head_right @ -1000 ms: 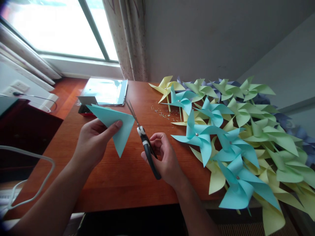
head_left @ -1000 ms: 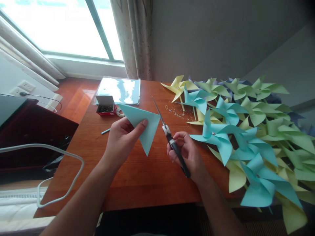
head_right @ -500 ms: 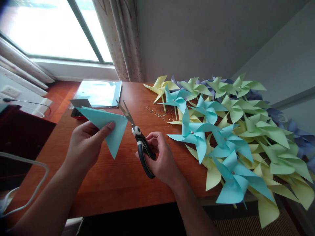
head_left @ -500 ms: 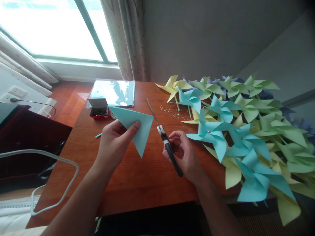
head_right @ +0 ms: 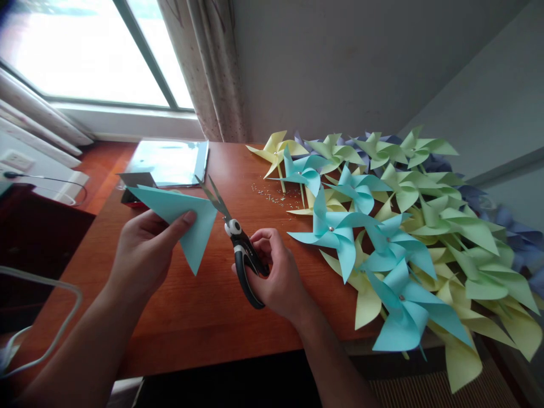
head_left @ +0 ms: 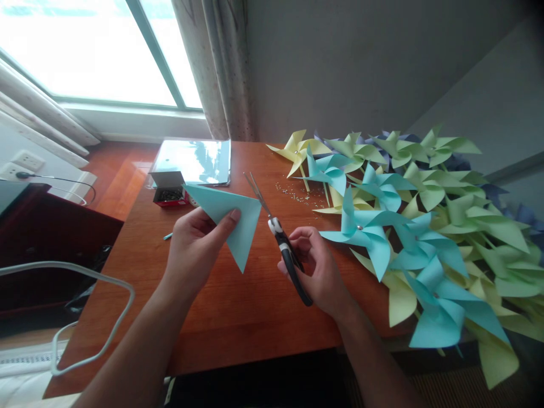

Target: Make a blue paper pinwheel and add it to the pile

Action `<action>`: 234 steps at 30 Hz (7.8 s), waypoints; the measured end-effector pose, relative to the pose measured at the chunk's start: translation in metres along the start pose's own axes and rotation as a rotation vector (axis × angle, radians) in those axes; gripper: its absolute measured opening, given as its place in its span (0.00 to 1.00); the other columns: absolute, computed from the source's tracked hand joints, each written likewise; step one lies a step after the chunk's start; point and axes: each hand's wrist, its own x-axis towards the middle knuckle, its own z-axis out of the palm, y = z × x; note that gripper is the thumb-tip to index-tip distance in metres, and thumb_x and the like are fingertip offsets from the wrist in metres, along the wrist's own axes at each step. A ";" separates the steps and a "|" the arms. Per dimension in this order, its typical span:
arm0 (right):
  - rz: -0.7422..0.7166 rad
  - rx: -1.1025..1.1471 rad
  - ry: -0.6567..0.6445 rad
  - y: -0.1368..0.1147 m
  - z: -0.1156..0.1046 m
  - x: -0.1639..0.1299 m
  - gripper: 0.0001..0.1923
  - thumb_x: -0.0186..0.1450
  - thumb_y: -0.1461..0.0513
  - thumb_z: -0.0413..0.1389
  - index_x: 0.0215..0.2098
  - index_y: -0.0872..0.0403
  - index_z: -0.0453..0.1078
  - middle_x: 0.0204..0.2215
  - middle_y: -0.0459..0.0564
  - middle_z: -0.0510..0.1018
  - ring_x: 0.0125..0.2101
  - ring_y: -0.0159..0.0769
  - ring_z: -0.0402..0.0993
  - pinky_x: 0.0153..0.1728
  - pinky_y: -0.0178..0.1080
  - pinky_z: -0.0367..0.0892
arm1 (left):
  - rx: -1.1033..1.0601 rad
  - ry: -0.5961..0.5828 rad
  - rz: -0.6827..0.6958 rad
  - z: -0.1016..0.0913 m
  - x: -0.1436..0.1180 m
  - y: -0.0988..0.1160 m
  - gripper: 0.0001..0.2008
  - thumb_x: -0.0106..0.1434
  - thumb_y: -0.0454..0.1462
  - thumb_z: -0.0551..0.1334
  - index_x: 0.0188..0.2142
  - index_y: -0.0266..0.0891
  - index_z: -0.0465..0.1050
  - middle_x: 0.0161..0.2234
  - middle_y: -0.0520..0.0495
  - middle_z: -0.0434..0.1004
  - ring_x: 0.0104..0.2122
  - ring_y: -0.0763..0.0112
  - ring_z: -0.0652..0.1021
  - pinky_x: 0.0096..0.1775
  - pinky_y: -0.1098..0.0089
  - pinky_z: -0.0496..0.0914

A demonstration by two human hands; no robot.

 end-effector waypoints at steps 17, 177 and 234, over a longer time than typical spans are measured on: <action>-0.029 -0.032 -0.004 0.001 0.000 0.000 0.22 0.58 0.65 0.67 0.45 0.47 0.62 0.33 0.40 0.75 0.31 0.31 0.71 0.32 0.34 0.65 | -0.012 -0.033 -0.010 0.000 0.000 0.000 0.08 0.56 0.40 0.73 0.32 0.38 0.81 0.28 0.52 0.79 0.28 0.73 0.74 0.30 0.74 0.69; -0.026 -1.411 0.032 -0.018 0.033 0.003 0.25 0.67 0.65 0.56 0.62 0.59 0.65 0.48 0.63 0.78 0.46 0.54 0.76 0.43 0.48 0.72 | -0.119 0.061 0.116 -0.012 -0.002 0.008 0.05 0.57 0.38 0.72 0.32 0.40 0.81 0.30 0.52 0.81 0.30 0.71 0.75 0.31 0.71 0.70; -0.289 -1.233 0.141 0.012 0.020 -0.011 0.21 0.72 0.62 0.51 0.58 0.66 0.69 0.60 0.66 0.71 0.57 0.54 0.66 0.58 0.53 0.66 | -0.085 0.044 0.000 -0.005 -0.007 0.008 0.10 0.54 0.41 0.74 0.31 0.38 0.79 0.29 0.51 0.80 0.26 0.71 0.76 0.30 0.72 0.71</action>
